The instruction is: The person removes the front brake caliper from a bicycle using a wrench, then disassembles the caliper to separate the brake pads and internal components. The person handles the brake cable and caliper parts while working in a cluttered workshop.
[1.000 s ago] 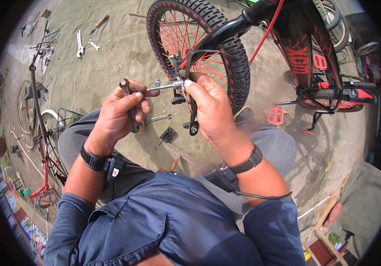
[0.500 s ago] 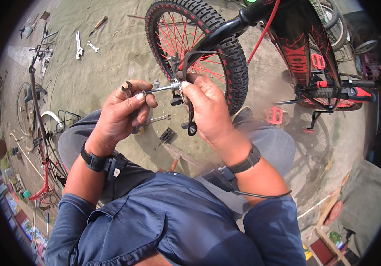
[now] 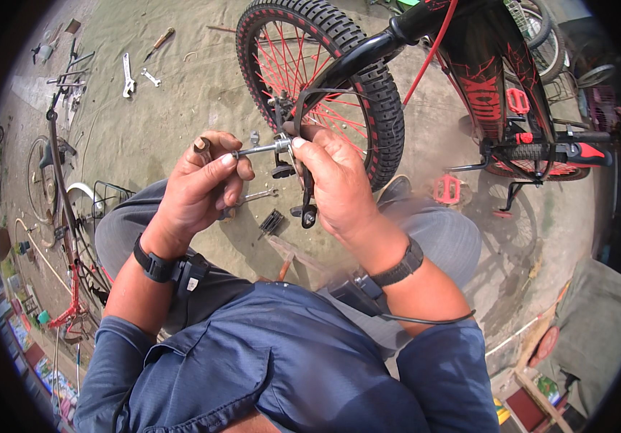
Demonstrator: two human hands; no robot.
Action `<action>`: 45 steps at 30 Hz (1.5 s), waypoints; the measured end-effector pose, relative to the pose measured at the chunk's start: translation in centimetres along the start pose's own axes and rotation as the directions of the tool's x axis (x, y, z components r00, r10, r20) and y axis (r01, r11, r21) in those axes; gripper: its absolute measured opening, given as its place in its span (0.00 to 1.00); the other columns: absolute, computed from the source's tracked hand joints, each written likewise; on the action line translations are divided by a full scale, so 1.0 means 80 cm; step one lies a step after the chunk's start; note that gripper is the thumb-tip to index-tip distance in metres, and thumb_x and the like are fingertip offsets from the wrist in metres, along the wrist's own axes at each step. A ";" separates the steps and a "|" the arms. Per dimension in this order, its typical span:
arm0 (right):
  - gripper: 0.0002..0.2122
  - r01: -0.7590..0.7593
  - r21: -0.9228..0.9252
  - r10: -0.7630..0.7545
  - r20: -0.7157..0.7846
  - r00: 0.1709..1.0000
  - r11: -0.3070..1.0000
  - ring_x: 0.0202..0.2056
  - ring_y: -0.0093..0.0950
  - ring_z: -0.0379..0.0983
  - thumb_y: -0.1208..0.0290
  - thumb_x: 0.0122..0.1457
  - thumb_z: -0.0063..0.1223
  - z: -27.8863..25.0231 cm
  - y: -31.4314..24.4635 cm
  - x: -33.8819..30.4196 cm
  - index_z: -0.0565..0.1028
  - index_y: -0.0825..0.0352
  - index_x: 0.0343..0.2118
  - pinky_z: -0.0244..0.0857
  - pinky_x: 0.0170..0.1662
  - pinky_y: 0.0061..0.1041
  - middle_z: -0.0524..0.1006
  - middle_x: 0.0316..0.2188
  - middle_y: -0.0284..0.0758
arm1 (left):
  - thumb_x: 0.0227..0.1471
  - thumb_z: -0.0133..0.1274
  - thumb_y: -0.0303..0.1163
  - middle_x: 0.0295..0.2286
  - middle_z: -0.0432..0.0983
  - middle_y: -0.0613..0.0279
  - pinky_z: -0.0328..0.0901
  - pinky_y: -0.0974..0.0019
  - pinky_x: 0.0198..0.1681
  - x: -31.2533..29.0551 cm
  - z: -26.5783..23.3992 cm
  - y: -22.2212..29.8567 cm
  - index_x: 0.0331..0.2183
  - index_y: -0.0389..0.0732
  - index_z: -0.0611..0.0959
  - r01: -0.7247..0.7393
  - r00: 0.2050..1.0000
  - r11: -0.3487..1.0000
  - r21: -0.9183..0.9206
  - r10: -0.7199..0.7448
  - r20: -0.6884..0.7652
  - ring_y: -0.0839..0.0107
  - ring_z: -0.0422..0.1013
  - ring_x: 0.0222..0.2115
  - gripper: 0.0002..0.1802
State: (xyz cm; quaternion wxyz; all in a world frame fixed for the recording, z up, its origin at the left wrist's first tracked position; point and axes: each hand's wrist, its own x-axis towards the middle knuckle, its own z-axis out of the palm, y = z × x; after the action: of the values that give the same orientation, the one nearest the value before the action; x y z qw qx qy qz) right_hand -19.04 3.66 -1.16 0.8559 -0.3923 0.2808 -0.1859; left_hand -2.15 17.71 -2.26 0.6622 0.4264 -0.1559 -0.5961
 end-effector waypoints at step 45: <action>0.12 -0.234 0.455 0.248 0.028 0.968 0.859 0.20 0.18 0.62 0.66 0.66 0.44 -0.009 0.004 -0.006 0.73 0.67 0.46 0.56 0.24 0.20 0.69 0.22 0.28 | 0.62 0.52 0.30 0.38 0.79 0.56 0.57 0.79 0.21 -0.001 -0.006 0.023 0.49 0.36 0.78 -0.168 0.977 0.970 0.175 0.188 -0.103 0.83 0.64 0.21 0.15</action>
State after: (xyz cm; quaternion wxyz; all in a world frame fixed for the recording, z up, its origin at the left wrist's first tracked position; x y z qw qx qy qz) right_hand -19.81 3.72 -1.64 0.9358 -0.1398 0.2897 -0.1442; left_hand -0.60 17.80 -1.12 0.6836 0.4988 -0.2028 -0.4927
